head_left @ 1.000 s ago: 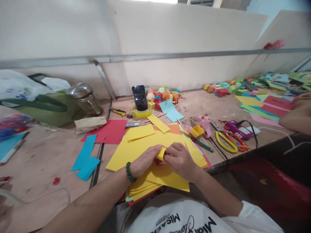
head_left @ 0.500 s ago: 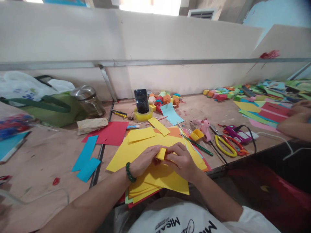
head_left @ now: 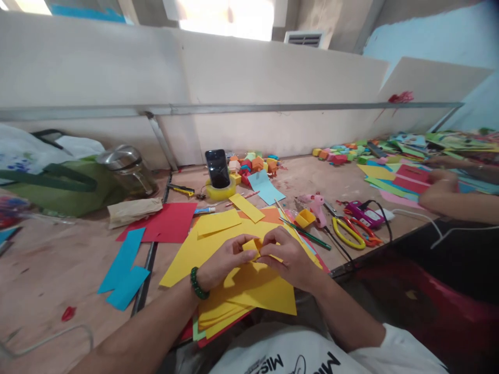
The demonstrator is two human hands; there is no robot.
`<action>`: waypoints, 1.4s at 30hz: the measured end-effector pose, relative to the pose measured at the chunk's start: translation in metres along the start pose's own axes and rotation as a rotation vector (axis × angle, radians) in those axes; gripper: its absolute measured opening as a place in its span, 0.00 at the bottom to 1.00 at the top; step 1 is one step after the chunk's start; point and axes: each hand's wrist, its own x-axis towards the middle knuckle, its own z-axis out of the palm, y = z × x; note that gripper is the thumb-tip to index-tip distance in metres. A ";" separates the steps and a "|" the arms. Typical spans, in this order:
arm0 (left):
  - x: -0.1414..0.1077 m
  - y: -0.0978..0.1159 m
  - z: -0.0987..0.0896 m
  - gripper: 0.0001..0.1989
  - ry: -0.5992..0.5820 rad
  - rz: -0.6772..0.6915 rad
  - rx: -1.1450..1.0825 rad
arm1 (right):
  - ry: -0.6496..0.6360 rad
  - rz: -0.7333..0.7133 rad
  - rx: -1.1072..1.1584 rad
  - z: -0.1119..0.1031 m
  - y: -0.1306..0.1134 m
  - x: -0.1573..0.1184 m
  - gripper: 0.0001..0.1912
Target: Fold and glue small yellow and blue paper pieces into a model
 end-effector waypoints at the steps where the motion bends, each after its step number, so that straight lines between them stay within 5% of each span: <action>1: 0.001 -0.002 -0.001 0.24 -0.021 0.017 -0.010 | -0.018 0.009 0.015 -0.002 0.001 0.000 0.03; 9: 0.008 -0.019 -0.005 0.20 -0.003 0.211 0.255 | -0.112 0.098 -0.017 0.000 0.010 -0.015 0.02; 14: 0.003 -0.003 -0.015 0.19 0.299 0.363 0.931 | -0.107 0.067 -0.362 -0.004 0.020 -0.012 0.05; 17: 0.003 0.006 -0.029 0.18 0.478 0.247 1.436 | -0.124 0.099 -0.542 -0.006 0.029 -0.007 0.06; 20: 0.008 0.005 -0.043 0.17 0.478 0.043 1.773 | -0.027 0.139 -0.551 -0.007 0.032 -0.007 0.09; 26: 0.016 0.011 -0.050 0.12 0.435 -0.028 1.881 | 0.058 0.003 -0.250 -0.005 0.011 -0.025 0.08; 31: -0.010 0.023 -0.017 0.13 0.431 0.056 1.954 | 0.108 -0.044 -0.259 -0.010 -0.007 -0.033 0.13; 37: -0.046 -0.015 0.039 0.11 0.349 0.402 2.046 | 0.062 -0.154 -0.377 0.004 -0.007 -0.037 0.13; 42: -0.058 -0.029 0.041 0.11 0.332 0.316 1.844 | -0.107 -0.100 -0.195 0.018 0.009 -0.045 0.09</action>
